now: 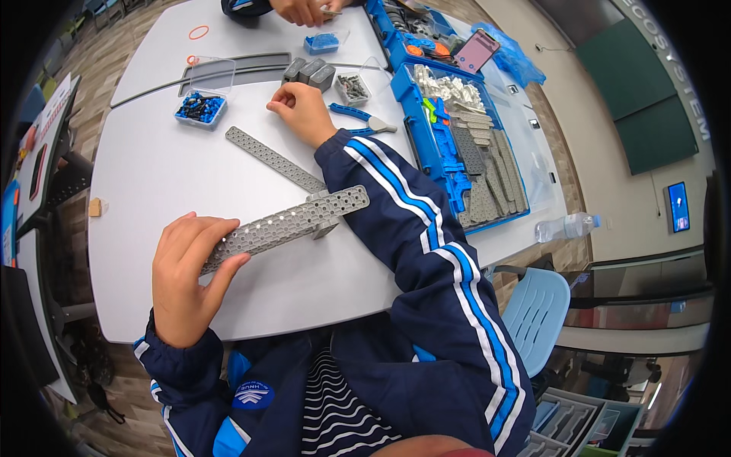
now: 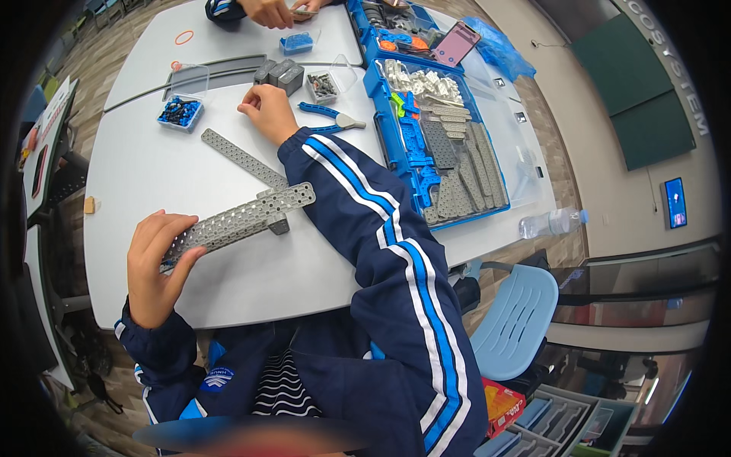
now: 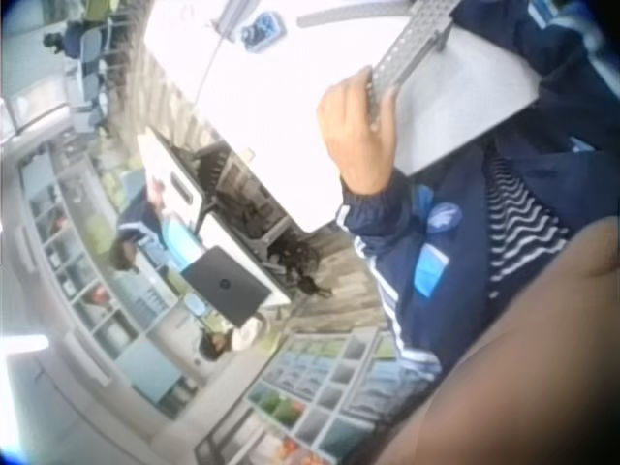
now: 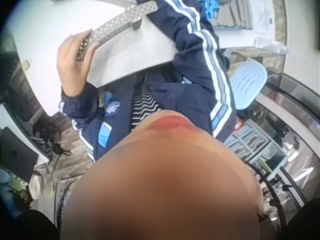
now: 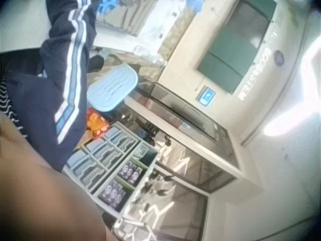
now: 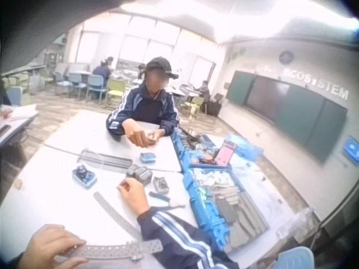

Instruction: The person assembles a mechanical structure using gray perforated beams, blue connectors, and a blue gear. They connect beams into a cross-shaped frame, attach a gear, and repeatedly adjust and inspect the assembly while occasionally referencing a smartphone on the table.

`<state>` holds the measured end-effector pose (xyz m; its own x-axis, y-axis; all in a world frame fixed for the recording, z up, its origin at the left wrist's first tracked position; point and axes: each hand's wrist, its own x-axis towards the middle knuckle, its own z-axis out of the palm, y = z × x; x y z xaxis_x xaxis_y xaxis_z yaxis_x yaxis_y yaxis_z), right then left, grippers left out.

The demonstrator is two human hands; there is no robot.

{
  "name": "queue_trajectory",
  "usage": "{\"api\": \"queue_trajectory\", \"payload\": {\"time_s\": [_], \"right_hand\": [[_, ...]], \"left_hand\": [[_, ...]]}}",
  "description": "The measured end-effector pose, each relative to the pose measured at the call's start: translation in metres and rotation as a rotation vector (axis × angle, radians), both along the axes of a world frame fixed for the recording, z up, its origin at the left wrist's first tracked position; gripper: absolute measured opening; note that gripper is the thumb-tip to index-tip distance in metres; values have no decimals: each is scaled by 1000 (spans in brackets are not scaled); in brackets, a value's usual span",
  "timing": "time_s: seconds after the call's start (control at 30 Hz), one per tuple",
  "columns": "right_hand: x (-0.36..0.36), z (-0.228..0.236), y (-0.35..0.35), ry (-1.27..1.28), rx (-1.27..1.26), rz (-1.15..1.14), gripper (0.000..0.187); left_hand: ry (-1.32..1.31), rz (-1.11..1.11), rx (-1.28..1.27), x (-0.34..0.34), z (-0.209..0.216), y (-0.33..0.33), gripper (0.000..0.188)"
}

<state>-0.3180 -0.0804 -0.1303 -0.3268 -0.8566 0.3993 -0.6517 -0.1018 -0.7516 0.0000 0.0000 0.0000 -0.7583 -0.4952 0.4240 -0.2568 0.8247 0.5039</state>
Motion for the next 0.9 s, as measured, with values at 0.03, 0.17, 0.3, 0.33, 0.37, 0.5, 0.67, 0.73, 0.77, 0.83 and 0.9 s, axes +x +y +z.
{"api": "queue_trajectory", "payload": {"time_s": [0.03, 0.17, 0.3, 0.33, 0.37, 0.5, 0.67, 0.73, 0.77, 0.83, 0.9], "right_hand": [[0, 3, 1, -35, 4, 0, 15], [1, 27, 6, -160, -26, 51, 17], [-3, 64, 14, -205, -134, 135, 16], [-3, 75, 18, -225, -152, 168, 16], [-3, 88, 23, -249, -125, 156, 16], [10, 146, 67, -306, -244, 322, 14], [38, 196, 140, -175, -161, 361, 15], [44, 200, 158, -117, -76, 373, 15], [47, 198, 167, -105, -26, 383, 15], [53, 195, 183, -30, 66, 367, 13], [58, 190, 192, 79, 139, 322, 14]], "left_hand": [[8, -3, -5, -1, 0, -1, 35], [59, 17, -27, 3, 5, 0, 36], [146, 91, 51, 9, 12, 4, 34], [164, 132, 133, 12, 14, 8, 33], [174, 188, 218, 15, 14, 11, 33], [297, 238, 80, 22, 9, 10, 30], [301, 326, -15, 26, 3, -1, 30], [215, 352, 32, 33, 1, 2, 37], [177, 376, 90, 36, -2, 2, 41], [123, 394, 210, 44, -9, 5, 46], [186, 301, 251, 43, -17, 2, 50]]}}
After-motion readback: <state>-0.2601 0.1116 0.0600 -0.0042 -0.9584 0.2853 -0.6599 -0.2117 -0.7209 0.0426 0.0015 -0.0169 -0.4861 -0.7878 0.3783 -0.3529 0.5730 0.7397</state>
